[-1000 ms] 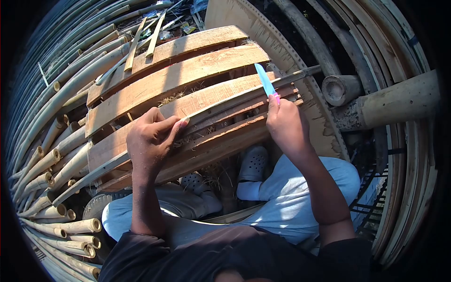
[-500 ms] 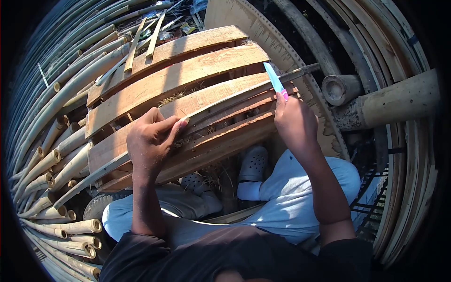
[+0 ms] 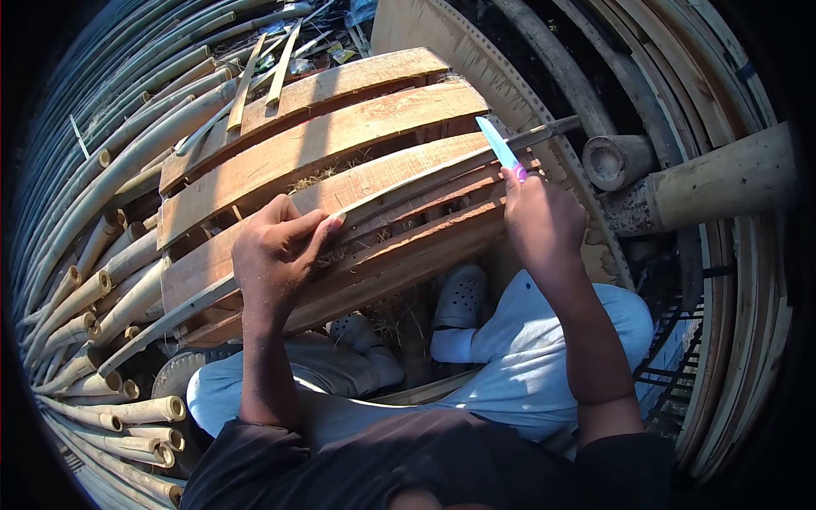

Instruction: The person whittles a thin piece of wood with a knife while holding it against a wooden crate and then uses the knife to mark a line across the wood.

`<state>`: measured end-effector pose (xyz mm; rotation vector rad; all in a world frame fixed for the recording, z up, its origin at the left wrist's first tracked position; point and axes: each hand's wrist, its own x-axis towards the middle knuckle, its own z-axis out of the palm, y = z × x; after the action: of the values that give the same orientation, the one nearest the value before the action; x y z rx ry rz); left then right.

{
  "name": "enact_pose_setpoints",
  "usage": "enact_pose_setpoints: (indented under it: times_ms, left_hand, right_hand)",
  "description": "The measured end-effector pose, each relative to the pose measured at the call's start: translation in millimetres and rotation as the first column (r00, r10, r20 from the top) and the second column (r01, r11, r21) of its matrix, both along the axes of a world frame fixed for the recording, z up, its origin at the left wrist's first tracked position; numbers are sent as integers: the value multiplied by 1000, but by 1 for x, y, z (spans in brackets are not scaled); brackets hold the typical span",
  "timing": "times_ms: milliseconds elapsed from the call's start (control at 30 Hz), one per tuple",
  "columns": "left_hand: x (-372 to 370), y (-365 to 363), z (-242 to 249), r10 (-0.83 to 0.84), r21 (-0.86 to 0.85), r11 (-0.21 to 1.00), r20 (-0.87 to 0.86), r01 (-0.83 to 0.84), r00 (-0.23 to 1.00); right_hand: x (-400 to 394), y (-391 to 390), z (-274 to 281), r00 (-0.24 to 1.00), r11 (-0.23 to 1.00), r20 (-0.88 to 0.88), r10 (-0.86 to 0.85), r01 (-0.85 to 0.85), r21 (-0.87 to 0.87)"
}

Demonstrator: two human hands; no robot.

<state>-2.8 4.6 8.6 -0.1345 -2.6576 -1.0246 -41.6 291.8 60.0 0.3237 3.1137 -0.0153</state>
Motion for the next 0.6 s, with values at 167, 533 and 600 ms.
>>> enact_pose_setpoints:
  times_ms: [167, 533, 600]
  left_hand:
    - [-1, 0, 0, 1, 21, 1000, 12, -2, 1000]
    - [0, -1, -1, 9, -6, 1000, 13, -9, 1000]
    - [-2, -1, -1, 15, -20, 1000, 16, -15, 1000]
  right_hand:
    - [19, -17, -20, 986, 979, -29, 164, -167, -116]
    - [3, -4, -3, 999, 994, -46, 10, -15, -104]
    - [19, -20, -22, 993, 983, -29, 117, -120, -139]
